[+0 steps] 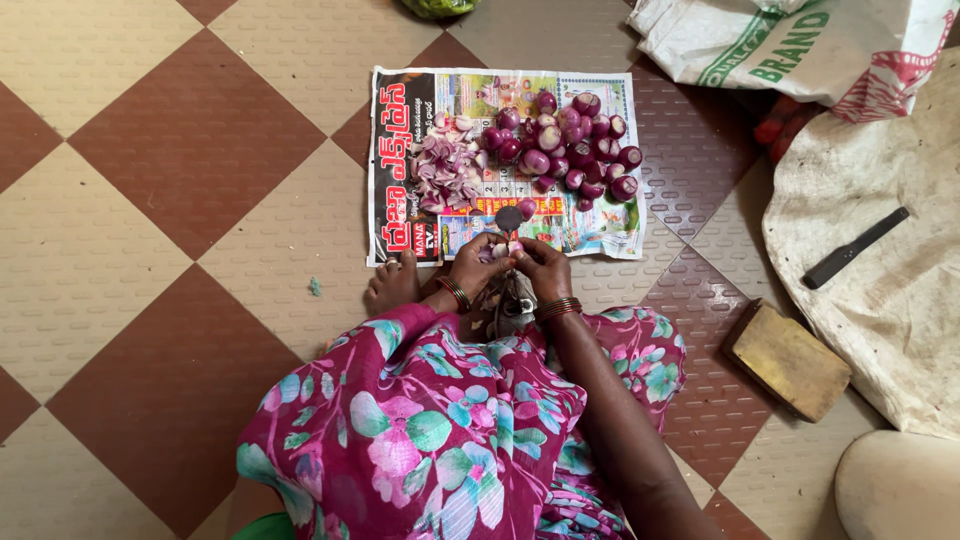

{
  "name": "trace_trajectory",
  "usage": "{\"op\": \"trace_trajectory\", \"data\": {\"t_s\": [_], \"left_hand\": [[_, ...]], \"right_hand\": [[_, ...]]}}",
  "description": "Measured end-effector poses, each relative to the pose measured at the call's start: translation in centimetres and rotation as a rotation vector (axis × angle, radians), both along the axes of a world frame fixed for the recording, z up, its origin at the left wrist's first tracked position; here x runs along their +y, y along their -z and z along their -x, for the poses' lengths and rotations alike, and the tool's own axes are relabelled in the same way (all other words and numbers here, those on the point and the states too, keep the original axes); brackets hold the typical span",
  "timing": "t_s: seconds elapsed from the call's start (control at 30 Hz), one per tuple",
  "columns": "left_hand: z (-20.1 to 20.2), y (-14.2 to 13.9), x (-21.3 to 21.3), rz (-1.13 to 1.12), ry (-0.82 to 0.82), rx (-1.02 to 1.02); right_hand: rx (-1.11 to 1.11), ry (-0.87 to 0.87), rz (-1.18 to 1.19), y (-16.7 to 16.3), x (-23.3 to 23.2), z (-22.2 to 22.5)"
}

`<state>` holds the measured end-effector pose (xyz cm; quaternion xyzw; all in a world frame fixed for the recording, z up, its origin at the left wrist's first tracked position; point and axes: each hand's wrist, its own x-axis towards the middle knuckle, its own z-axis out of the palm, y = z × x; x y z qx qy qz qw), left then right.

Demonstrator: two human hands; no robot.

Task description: The person sits on the floor and peels small red onions one at a time by hand, removing the outer skins and dropping the peels onto a newspaper spread on the floor, with a pile of unpeeled onions beside the work area.

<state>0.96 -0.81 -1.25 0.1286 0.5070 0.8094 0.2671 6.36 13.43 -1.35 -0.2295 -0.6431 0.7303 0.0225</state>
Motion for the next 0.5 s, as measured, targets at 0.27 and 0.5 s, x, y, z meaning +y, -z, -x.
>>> {"op": "trace_trajectory", "data": {"t_s": [0.27,0.5], "left_hand": [[0.1,-1.9,0.1,0.346,-0.071,0.141],[0.8,-1.5,0.8,0.311,-0.053,-0.101]], "right_hand": [[0.022,0.039,-0.067,0.1,-0.3,0.6],[-0.173,0.066,-0.455,-1.2,-1.5,1.8]]}}
